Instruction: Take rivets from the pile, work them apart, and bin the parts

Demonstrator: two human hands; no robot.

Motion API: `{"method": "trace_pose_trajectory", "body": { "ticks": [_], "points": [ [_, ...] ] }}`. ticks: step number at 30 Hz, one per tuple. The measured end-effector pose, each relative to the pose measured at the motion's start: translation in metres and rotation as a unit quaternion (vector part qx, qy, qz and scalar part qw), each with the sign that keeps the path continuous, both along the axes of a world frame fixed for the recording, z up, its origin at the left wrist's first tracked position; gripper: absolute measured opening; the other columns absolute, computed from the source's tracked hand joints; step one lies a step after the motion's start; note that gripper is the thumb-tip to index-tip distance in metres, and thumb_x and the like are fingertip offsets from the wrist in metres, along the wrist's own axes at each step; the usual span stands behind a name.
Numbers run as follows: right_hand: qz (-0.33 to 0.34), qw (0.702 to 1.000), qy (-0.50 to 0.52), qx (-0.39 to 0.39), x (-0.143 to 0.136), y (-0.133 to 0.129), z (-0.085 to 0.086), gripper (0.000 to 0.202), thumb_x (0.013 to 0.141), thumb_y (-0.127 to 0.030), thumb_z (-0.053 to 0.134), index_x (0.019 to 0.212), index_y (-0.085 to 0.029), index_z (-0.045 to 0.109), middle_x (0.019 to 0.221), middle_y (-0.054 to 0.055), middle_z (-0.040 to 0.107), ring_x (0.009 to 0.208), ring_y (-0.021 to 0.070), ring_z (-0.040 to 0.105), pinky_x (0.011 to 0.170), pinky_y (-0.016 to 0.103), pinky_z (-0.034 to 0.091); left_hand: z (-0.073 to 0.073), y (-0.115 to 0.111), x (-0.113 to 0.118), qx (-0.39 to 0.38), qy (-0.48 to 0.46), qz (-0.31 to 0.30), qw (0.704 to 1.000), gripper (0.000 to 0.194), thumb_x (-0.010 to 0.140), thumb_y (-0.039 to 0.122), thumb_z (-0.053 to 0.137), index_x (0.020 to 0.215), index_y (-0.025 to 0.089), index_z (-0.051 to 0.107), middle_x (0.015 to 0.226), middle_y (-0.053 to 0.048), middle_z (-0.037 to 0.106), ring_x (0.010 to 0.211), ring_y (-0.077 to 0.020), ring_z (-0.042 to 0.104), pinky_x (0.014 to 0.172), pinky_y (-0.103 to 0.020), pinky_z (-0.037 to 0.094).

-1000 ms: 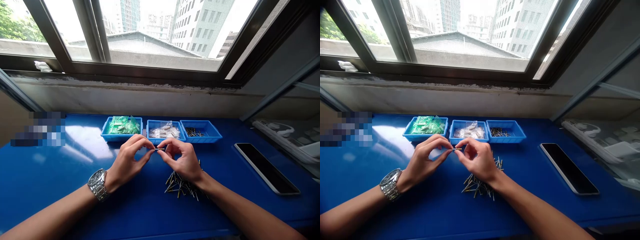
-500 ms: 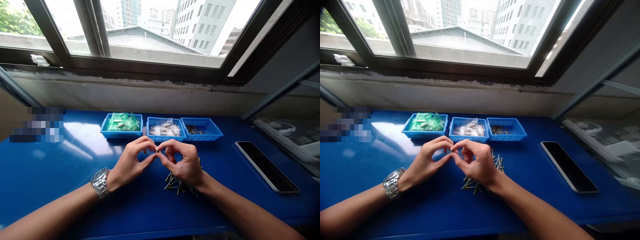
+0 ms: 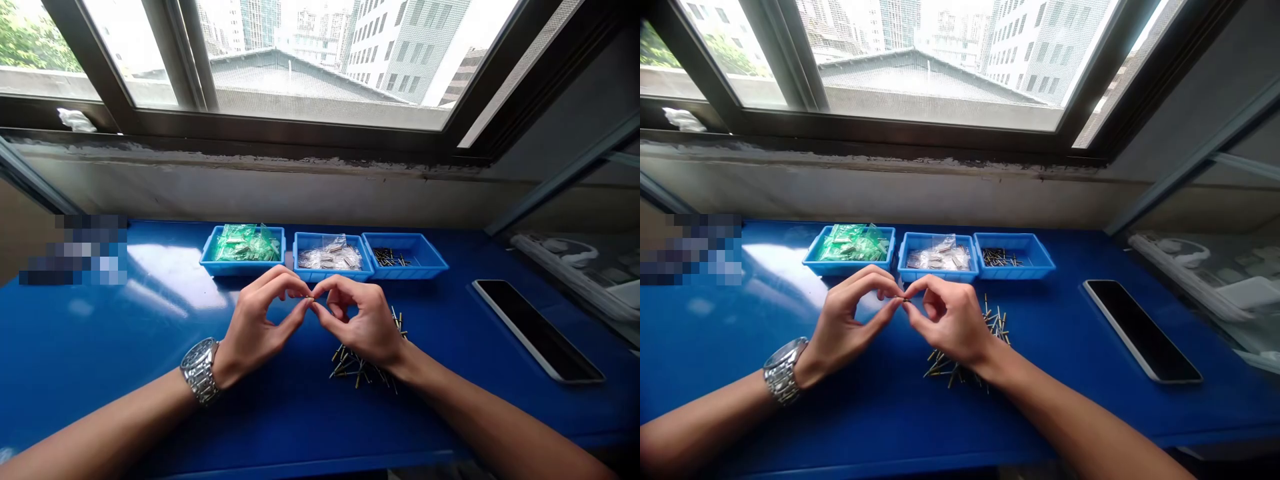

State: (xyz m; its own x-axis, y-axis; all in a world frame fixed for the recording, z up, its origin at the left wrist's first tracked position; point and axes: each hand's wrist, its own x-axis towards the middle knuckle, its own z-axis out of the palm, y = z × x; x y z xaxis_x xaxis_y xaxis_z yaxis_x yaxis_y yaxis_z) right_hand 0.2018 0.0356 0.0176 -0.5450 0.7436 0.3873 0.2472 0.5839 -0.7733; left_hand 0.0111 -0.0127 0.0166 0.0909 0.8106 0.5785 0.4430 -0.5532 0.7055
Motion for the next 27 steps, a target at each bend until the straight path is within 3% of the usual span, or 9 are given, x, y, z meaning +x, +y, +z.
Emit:
{"method": "trace_pose_trajectory", "body": {
  "ticks": [9,18,27],
  "points": [
    [-0.023,0.999,0.023,0.025,0.0047,-0.0004,0.0008,0.009,0.087,-0.023,0.071,0.094,-0.018,0.069,0.059,-0.007,0.048,0.049,0.0075,0.045,0.049,0.023,0.04,0.003,0.0015,0.0001,-0.009,0.012,-0.007,1.0,0.003,0.094,0.014,0.064,0.092,0.016,0.066,0.091,-0.004,0.064,0.083,-0.0152,0.059,0.074,-0.03,0.05],
    [0.012,0.996,0.064,0.056,0.0058,-0.0035,-0.0008,0.011,0.085,-0.019,0.073,0.095,-0.018,0.069,0.059,-0.008,0.048,0.047,0.0063,0.043,0.05,0.022,0.042,-0.0018,0.0024,0.0008,-0.087,0.001,-0.108,0.99,0.002,0.095,0.015,0.061,0.094,0.016,0.061,0.096,-0.004,0.062,0.085,-0.0147,0.058,0.076,-0.028,0.049],
    [0.011,0.996,0.073,0.059,0.0059,-0.0065,0.0013,0.012,0.085,-0.018,0.074,0.096,-0.019,0.069,0.06,-0.008,0.049,0.047,0.0056,0.043,0.048,0.021,0.041,-0.0003,0.0029,0.0017,-0.08,-0.021,-0.108,0.991,0.001,0.095,0.016,0.063,0.094,0.017,0.063,0.095,-0.004,0.063,0.083,-0.0144,0.057,0.073,-0.027,0.048]
  ]
}}
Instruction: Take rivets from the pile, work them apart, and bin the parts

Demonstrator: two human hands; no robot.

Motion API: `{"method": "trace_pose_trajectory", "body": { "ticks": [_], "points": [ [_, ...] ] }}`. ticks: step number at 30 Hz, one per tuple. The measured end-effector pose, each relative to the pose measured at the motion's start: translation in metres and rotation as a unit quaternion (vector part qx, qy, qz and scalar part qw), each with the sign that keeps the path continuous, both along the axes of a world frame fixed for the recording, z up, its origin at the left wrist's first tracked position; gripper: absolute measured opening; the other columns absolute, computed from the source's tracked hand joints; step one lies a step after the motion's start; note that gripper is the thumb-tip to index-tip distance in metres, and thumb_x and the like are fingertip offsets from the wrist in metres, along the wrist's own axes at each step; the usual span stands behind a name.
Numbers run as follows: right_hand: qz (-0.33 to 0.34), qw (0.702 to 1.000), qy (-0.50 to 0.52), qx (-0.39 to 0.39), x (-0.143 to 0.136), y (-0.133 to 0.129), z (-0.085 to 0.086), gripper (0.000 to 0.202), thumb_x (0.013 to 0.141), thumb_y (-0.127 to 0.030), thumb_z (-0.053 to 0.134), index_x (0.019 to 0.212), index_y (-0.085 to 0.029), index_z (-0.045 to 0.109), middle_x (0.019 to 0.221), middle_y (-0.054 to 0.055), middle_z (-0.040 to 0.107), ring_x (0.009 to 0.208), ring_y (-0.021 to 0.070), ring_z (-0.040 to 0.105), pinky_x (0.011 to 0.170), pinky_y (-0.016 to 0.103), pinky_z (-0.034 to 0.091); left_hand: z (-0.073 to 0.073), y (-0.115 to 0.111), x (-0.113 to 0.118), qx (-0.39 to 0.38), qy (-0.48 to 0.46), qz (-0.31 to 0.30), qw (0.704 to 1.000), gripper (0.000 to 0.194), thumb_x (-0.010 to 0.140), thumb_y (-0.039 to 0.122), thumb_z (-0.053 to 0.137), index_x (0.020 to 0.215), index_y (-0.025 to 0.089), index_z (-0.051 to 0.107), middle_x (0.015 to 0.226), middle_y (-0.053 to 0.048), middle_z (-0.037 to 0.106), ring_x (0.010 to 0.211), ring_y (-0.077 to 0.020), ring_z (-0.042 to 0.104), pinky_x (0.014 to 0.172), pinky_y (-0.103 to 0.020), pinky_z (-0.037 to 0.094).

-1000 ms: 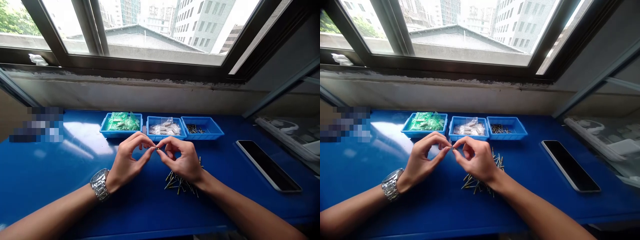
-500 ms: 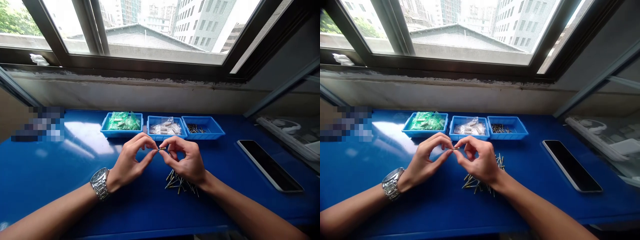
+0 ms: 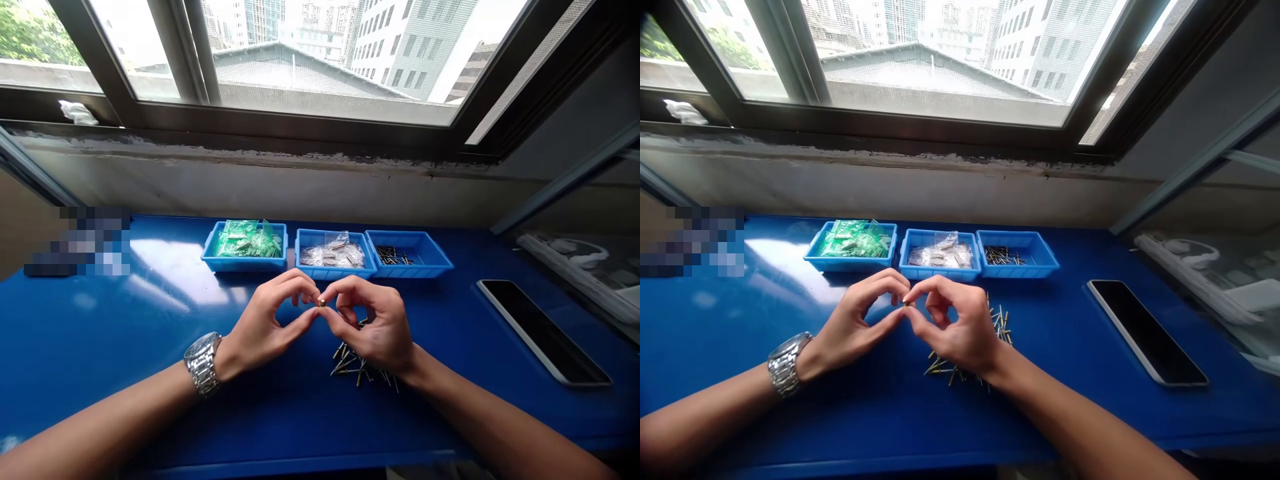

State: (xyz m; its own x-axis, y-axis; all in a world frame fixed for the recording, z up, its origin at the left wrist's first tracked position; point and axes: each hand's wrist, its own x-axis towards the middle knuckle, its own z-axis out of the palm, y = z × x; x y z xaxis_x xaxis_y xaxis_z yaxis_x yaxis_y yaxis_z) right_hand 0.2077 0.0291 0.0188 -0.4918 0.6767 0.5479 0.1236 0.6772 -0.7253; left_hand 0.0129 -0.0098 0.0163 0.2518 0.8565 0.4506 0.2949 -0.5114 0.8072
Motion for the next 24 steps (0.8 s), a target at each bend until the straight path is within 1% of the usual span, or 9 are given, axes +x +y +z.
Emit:
{"method": "trace_pose_trajectory", "body": {
  "ticks": [2,5,7,9,13,16,19,21,24],
  "points": [
    [-0.008,1.0,-0.001,-0.004,0.0008,0.0007,0.0008,0.012,0.085,-0.018,0.074,0.096,-0.019,0.069,0.06,-0.008,0.049,0.048,0.006,0.044,0.049,0.021,0.041,-0.0003,-0.0005,-0.0008,0.009,-0.001,0.009,1.0,0.002,0.095,0.015,0.063,0.093,0.017,0.063,0.095,-0.004,0.063,0.084,-0.0144,0.057,0.075,-0.028,0.049],
    [-0.016,1.0,-0.008,-0.019,0.0019,0.0023,0.0011,0.011,0.086,-0.019,0.073,0.096,-0.019,0.068,0.06,-0.008,0.048,0.049,0.0066,0.044,0.05,0.022,0.042,-0.0003,-0.0017,-0.002,0.029,-0.01,0.043,0.999,0.004,0.095,0.015,0.063,0.091,0.017,0.063,0.09,-0.003,0.062,0.083,-0.0143,0.057,0.075,-0.028,0.049],
    [-0.012,0.999,-0.025,-0.031,0.0017,0.0032,0.0004,0.01,0.087,-0.021,0.073,0.095,-0.019,0.068,0.06,-0.008,0.047,0.049,0.0068,0.043,0.05,0.022,0.041,0.0,-0.0024,-0.0021,0.049,-0.015,0.065,0.997,0.005,0.095,0.015,0.064,0.091,0.017,0.063,0.088,-0.003,0.063,0.081,-0.0142,0.057,0.074,-0.028,0.049],
    [0.001,0.998,-0.046,-0.045,0.0006,0.0035,-0.0006,0.009,0.087,-0.022,0.072,0.094,-0.019,0.068,0.06,-0.007,0.047,0.049,0.0071,0.043,0.049,0.023,0.039,0.0006,-0.003,-0.0016,0.071,-0.012,0.074,0.995,0.005,0.094,0.013,0.065,0.091,0.016,0.063,0.087,-0.003,0.063,0.08,-0.0143,0.058,0.073,-0.029,0.05],
    [0.021,0.996,-0.067,-0.056,-0.0011,0.0035,-0.0016,0.009,0.088,-0.023,0.071,0.096,-0.019,0.069,0.059,-0.007,0.048,0.049,0.0072,0.043,0.048,0.023,0.038,0.0019,-0.0037,-0.0013,0.09,0.002,0.066,0.994,0.005,0.092,0.011,0.067,0.092,0.016,0.064,0.088,-0.004,0.065,0.082,-0.0148,0.061,0.072,-0.028,0.051],
    [0.009,0.997,-0.054,-0.046,0.0,0.004,-0.0011,0.009,0.087,-0.023,0.072,0.095,-0.018,0.069,0.059,-0.007,0.048,0.049,0.007,0.043,0.048,0.023,0.039,0.0026,-0.0038,-0.0025,0.09,0.003,0.072,0.993,0.005,0.092,0.011,0.066,0.092,0.016,0.064,0.088,-0.003,0.064,0.082,-0.0147,0.06,0.074,-0.029,0.051],
    [-0.009,0.999,-0.026,-0.036,0.0015,0.0041,-0.0006,0.009,0.087,-0.021,0.072,0.095,-0.019,0.068,0.06,-0.007,0.047,0.049,0.0069,0.043,0.049,0.022,0.04,0.0023,-0.0029,-0.0036,0.074,0.004,0.075,0.994,0.004,0.094,0.013,0.065,0.092,0.016,0.064,0.088,-0.003,0.064,0.082,-0.0144,0.059,0.075,-0.029,0.05],
    [-0.013,1.0,-0.008,-0.024,0.0018,0.0034,-0.0007,0.01,0.086,-0.02,0.073,0.095,-0.019,0.068,0.06,-0.008,0.048,0.048,0.0067,0.044,0.049,0.022,0.041,0.001,-0.002,-0.0033,0.054,0.012,0.06,0.997,0.003,0.095,0.015,0.065,0.092,0.016,0.064,0.089,-0.003,0.064,0.083,-0.0142,0.059,0.075,-0.028,0.05],
    [-0.002,1.0,-0.001,-0.003,0.0013,0.0017,-0.001,0.012,0.085,-0.019,0.073,0.096,-0.019,0.068,0.06,-0.008,0.048,0.047,0.0062,0.043,0.048,0.022,0.041,-0.0013,-0.001,-0.0018,0.027,0.024,0.02,0.999,0.003,0.095,0.016,0.064,0.093,0.016,0.064,0.092,-0.004,0.064,0.084,-0.0142,0.059,0.075,-0.027,0.05]
  ]
}}
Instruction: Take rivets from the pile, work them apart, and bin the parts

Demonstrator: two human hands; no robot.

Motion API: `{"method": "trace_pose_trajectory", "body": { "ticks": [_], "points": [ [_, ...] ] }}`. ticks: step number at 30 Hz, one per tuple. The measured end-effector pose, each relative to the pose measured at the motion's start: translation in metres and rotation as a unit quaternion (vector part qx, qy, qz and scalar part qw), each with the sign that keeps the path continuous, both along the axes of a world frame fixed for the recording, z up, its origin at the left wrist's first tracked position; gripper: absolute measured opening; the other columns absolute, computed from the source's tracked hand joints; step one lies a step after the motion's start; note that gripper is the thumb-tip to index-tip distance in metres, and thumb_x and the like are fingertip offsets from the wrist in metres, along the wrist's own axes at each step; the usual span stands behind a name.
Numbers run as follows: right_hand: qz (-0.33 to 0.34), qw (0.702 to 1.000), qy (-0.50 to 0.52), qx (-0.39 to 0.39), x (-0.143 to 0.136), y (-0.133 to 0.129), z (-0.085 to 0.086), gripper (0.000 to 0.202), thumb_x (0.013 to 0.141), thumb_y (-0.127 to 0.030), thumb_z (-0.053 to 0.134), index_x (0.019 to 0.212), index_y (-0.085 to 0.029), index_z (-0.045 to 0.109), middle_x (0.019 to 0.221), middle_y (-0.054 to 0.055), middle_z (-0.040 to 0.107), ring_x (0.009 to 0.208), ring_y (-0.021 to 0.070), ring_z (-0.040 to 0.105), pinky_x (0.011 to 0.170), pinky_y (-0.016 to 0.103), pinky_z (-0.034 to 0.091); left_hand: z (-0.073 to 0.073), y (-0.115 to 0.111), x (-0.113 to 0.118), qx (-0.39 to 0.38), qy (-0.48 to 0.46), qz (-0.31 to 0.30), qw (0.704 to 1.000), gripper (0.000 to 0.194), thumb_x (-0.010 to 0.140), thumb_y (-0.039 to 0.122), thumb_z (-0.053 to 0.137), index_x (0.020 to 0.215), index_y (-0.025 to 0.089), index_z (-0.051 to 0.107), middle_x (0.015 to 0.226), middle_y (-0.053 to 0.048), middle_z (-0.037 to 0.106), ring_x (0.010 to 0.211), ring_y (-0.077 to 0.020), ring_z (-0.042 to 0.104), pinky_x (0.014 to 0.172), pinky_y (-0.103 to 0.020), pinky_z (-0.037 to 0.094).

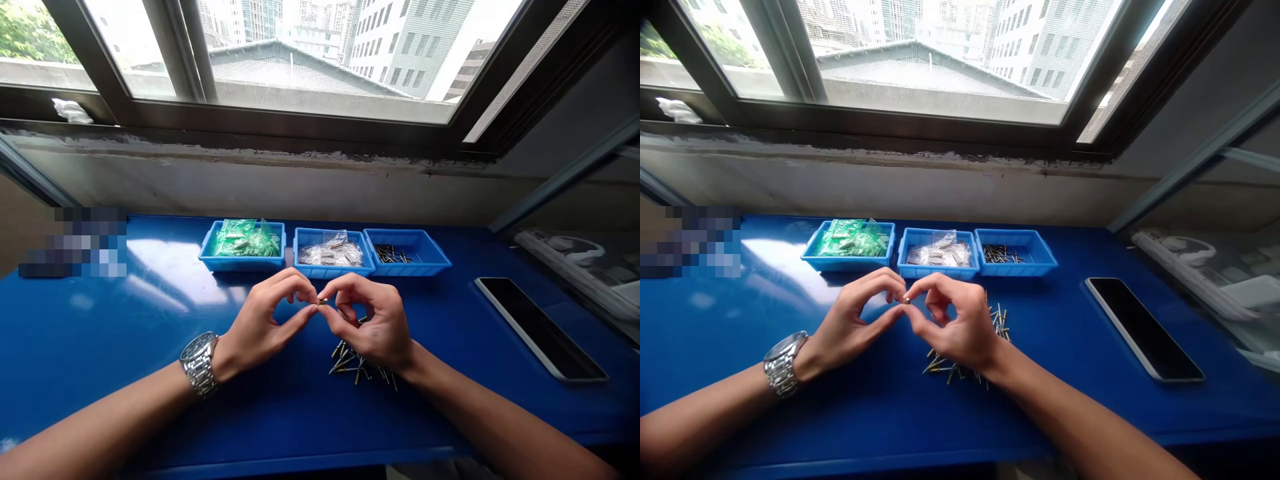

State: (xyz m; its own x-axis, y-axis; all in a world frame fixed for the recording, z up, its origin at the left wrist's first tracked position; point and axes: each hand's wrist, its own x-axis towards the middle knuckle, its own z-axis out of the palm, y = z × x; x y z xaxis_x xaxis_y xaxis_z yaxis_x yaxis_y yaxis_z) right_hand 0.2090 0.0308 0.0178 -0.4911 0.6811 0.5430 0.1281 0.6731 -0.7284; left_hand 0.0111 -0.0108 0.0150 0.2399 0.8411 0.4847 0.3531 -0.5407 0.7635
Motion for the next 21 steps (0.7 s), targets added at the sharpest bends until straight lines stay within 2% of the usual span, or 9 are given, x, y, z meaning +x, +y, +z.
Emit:
{"method": "trace_pose_trajectory", "body": {
  "ticks": [4,11,15,18,21],
  "points": [
    [0.009,1.0,-0.009,0.007,0.0,0.0,0.001,0.011,0.085,-0.019,0.072,0.096,-0.019,0.069,0.06,-0.008,0.048,0.047,0.0061,0.042,0.049,0.022,0.041,0.0,0.0,0.001,-0.013,0.006,-0.02,1.0,0.001,0.095,0.016,0.062,0.095,0.017,0.063,0.095,-0.005,0.065,0.085,-0.0153,0.06,0.075,-0.027,0.051],
    [0.015,0.998,-0.059,-0.016,0.001,0.005,0.002,0.009,0.088,-0.023,0.07,0.096,-0.018,0.068,0.059,-0.008,0.045,0.048,0.0067,0.042,0.048,0.022,0.039,0.0,0.0,-0.001,0.038,-0.005,0.055,0.998,0.005,0.096,0.017,0.064,0.091,0.017,0.062,0.087,-0.003,0.063,0.081,-0.0152,0.059,0.074,-0.029,0.049],
    [0.028,0.994,-0.101,0.043,0.005,0.012,0.007,0.009,0.089,-0.021,0.068,0.096,-0.017,0.069,0.06,-0.007,0.047,0.049,0.0065,0.043,0.047,0.022,0.037,-0.002,-0.002,-0.002,0.032,0.001,0.049,0.998,0.004,0.098,0.019,0.062,0.102,0.018,0.062,0.094,-0.003,0.065,0.085,-0.0152,0.06,0.077,-0.029,0.05],
    [-0.036,0.984,-0.131,0.116,0.022,0.028,0.021,0.009,0.091,-0.022,0.065,0.097,-0.017,0.069,0.061,-0.005,0.05,0.051,0.008,0.045,0.049,0.023,0.039,-0.003,-0.003,-0.003,-0.005,-0.002,0.058,0.998,0.011,0.101,0.023,0.057,0.111,0.019,0.06,0.102,-0.005,0.065,0.09,-0.0164,0.06,0.08,-0.031,0.05],
    [-0.177,0.963,-0.161,0.121,0.053,0.052,0.037,0.01,0.091,-0.024,0.066,0.098,-0.018,0.07,0.063,-0.004,0.052,0.052,0.0095,0.048,0.052,0.025,0.042,-0.004,-0.003,-0.004,-0.026,0.001,0.053,0.998,0.013,0.103,0.024,0.052,0.111,0.019,0.061,0.104,-0.006,0.065,0.093,-0.0175,0.06,0.08,-0.032,0.051]
  ]
}}
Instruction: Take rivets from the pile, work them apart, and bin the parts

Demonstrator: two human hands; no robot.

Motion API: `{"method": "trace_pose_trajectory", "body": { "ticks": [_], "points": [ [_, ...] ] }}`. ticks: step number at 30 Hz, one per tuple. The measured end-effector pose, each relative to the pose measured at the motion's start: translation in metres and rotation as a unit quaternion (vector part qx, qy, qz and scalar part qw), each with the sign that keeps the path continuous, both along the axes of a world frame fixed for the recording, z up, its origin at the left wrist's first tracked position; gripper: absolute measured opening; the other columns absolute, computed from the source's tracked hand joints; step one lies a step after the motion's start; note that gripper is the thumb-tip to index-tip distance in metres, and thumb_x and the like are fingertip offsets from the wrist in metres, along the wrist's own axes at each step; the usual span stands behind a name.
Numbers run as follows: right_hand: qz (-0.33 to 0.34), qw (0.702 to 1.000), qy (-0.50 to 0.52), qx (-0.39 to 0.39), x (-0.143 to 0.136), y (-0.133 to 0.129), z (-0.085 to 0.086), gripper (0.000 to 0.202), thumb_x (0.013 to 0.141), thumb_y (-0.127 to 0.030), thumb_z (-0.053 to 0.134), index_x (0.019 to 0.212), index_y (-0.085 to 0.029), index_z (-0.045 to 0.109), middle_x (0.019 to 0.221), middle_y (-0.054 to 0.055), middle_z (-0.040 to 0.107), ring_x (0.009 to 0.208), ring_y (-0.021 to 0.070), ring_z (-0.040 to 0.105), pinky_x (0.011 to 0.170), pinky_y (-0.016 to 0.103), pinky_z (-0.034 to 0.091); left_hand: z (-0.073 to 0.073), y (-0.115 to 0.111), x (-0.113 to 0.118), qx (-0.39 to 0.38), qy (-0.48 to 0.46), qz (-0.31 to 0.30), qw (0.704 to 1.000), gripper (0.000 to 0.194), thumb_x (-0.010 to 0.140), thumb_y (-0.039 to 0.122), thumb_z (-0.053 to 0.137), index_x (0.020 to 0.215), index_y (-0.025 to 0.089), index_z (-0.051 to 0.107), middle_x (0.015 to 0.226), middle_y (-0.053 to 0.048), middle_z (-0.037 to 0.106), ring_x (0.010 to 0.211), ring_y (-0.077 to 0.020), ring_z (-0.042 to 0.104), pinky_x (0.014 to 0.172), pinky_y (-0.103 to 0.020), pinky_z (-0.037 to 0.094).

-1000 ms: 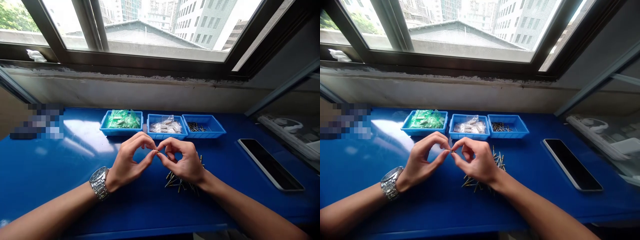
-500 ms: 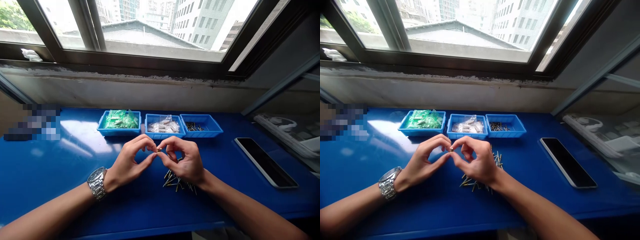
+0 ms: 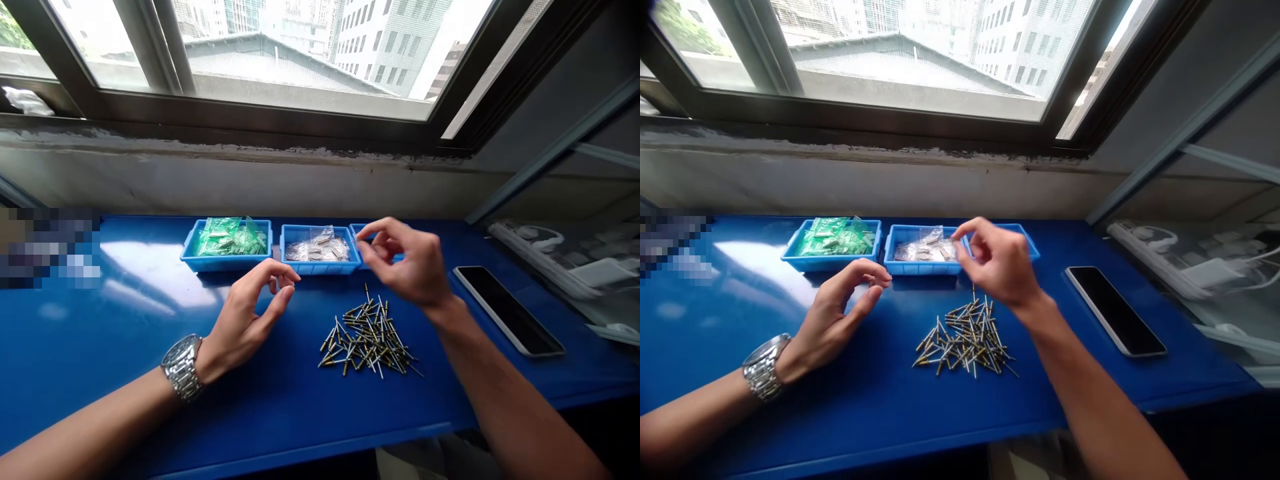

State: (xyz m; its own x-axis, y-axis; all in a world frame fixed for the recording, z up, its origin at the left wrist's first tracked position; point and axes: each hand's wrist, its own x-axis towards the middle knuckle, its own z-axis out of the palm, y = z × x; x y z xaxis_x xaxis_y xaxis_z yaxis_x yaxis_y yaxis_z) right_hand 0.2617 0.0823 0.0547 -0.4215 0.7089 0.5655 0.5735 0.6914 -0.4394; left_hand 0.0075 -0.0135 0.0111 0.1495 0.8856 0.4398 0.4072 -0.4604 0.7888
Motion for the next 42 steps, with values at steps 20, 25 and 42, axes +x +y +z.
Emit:
{"method": "trace_pose_trajectory", "body": {
  "ticks": [20,25,42],
  "points": [
    [0.264,0.878,-0.187,-0.352,0.003,-0.011,-0.002,0.011,0.086,-0.028,0.073,0.093,-0.021,0.078,0.055,-0.006,0.05,0.047,0.0084,0.045,0.044,0.02,0.035,0.0,0.003,0.002,-0.03,0.05,-0.062,0.996,0.015,0.103,0.02,0.05,0.101,0.018,0.065,0.099,-0.005,0.066,0.089,-0.017,0.061,0.08,-0.03,0.049],
    [0.267,0.877,-0.216,-0.335,-0.004,-0.016,-0.005,0.008,0.085,-0.025,0.075,0.091,-0.021,0.078,0.054,-0.006,0.052,0.045,0.0081,0.046,0.043,0.02,0.035,0.001,0.003,0.002,-0.036,0.056,-0.066,0.996,0.015,0.103,0.02,0.051,0.099,0.018,0.066,0.098,-0.006,0.067,0.088,-0.0175,0.061,0.078,-0.029,0.049],
    [0.241,0.888,-0.239,-0.311,-0.001,-0.007,-0.012,0.007,0.089,-0.027,0.072,0.087,-0.021,0.074,0.057,-0.005,0.054,0.048,0.0078,0.046,0.043,0.019,0.033,0.001,0.005,0.002,-0.042,0.054,-0.083,0.994,0.015,0.102,0.02,0.052,0.1,0.018,0.066,0.098,-0.006,0.068,0.089,-0.0174,0.063,0.078,-0.03,0.051]
  ]
}}
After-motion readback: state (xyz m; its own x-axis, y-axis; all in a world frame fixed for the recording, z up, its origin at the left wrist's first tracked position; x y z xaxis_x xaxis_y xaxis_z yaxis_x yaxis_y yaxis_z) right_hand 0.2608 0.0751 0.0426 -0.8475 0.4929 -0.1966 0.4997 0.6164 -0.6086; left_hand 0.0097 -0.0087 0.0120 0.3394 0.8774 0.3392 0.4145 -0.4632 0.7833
